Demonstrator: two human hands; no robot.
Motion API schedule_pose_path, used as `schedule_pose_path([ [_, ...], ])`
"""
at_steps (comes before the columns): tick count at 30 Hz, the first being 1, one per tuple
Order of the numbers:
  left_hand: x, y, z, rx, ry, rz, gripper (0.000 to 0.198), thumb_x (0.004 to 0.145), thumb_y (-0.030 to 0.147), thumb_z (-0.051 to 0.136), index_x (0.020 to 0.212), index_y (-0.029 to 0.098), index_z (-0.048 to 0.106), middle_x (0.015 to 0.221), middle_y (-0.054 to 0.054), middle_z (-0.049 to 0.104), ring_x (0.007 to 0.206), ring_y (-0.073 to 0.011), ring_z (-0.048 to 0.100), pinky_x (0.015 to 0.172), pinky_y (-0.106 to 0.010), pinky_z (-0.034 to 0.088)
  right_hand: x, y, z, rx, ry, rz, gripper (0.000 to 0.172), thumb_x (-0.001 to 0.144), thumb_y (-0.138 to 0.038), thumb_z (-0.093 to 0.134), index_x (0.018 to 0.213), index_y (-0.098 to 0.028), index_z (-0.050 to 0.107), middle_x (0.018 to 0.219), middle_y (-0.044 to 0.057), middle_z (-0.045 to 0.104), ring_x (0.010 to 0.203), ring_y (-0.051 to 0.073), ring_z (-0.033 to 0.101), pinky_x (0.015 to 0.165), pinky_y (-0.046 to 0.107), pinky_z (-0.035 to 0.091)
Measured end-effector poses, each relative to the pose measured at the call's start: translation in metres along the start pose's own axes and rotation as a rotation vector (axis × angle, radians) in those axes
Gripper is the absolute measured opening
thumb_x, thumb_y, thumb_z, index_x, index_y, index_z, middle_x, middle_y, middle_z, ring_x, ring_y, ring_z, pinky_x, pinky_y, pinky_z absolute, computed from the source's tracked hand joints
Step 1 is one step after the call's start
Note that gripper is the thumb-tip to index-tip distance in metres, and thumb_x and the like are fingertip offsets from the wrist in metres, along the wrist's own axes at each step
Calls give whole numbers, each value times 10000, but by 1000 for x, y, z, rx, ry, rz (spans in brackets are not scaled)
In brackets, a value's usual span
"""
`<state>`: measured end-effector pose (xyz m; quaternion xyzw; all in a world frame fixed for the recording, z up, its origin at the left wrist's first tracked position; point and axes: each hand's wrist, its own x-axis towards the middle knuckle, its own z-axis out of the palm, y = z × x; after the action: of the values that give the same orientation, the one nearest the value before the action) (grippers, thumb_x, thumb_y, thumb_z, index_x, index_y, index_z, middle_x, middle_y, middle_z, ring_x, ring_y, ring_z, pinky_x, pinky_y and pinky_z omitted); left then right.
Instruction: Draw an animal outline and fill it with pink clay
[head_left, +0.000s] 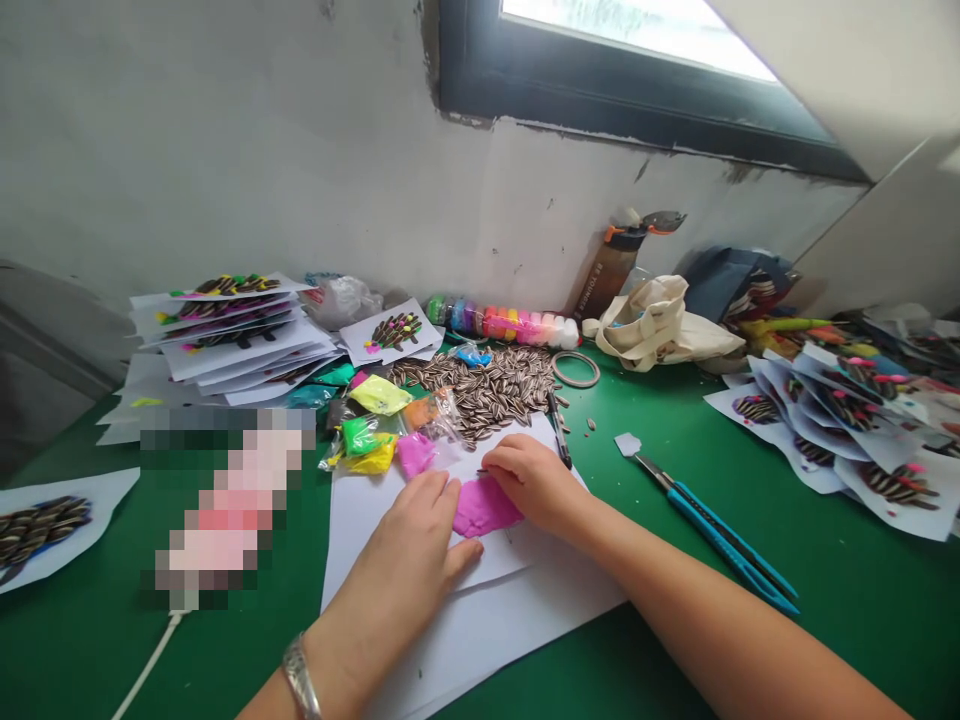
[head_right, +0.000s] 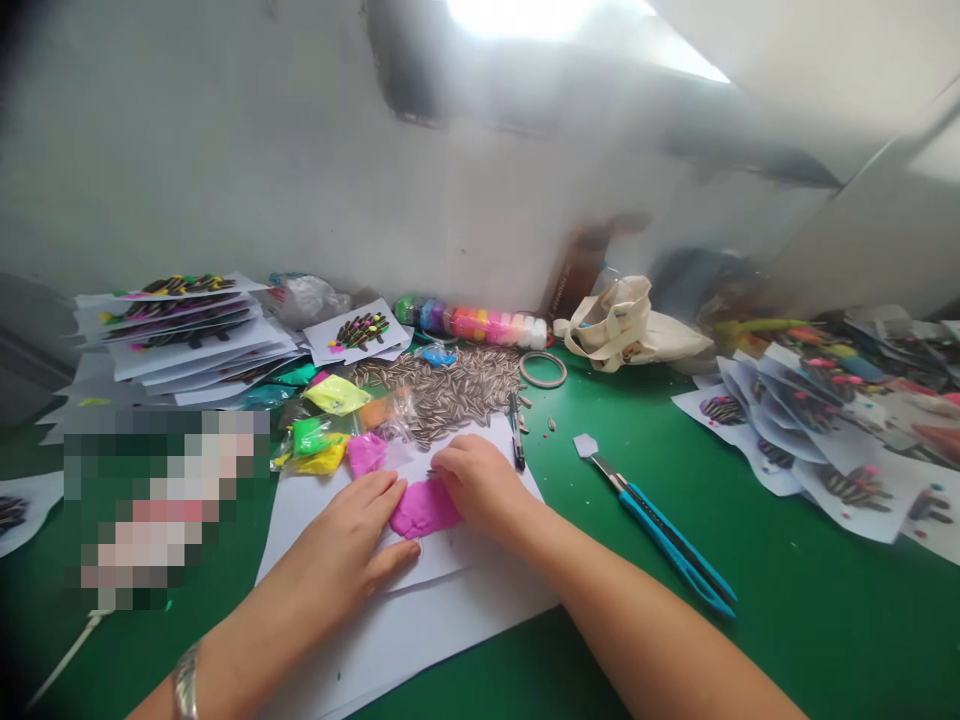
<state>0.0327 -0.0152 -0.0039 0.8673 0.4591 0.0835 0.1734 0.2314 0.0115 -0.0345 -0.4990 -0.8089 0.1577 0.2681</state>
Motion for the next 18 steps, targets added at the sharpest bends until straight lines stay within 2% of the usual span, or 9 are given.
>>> schedule_pose_path([
  [5,0,0,4,15,36,8,453,795,288,684,1194,92,601,1260,-179,598,1229,-342,492,1038,-501,416,1,4,2,11,2,-38,210,854,-48,546,860,-148,731,809,75,654,778,169,582,707,264,437],
  [12,2,3,0,-18,52,20,270,816,252,658,1059,137,628,1149,-131,616,1151,-308,522,999,-478,441,-2,3,-5,15,-64,-115,208,863,-72,547,862,-164,733,776,62,645,768,172,569,700,272,437],
  [18,1,4,0,-2,39,18,278,818,248,657,1063,125,615,1137,-135,601,1144,-307,508,1001,-476,431,-2,2,-3,42,3,-27,218,850,-38,539,842,-159,721,815,67,647,778,163,574,709,265,441],
])
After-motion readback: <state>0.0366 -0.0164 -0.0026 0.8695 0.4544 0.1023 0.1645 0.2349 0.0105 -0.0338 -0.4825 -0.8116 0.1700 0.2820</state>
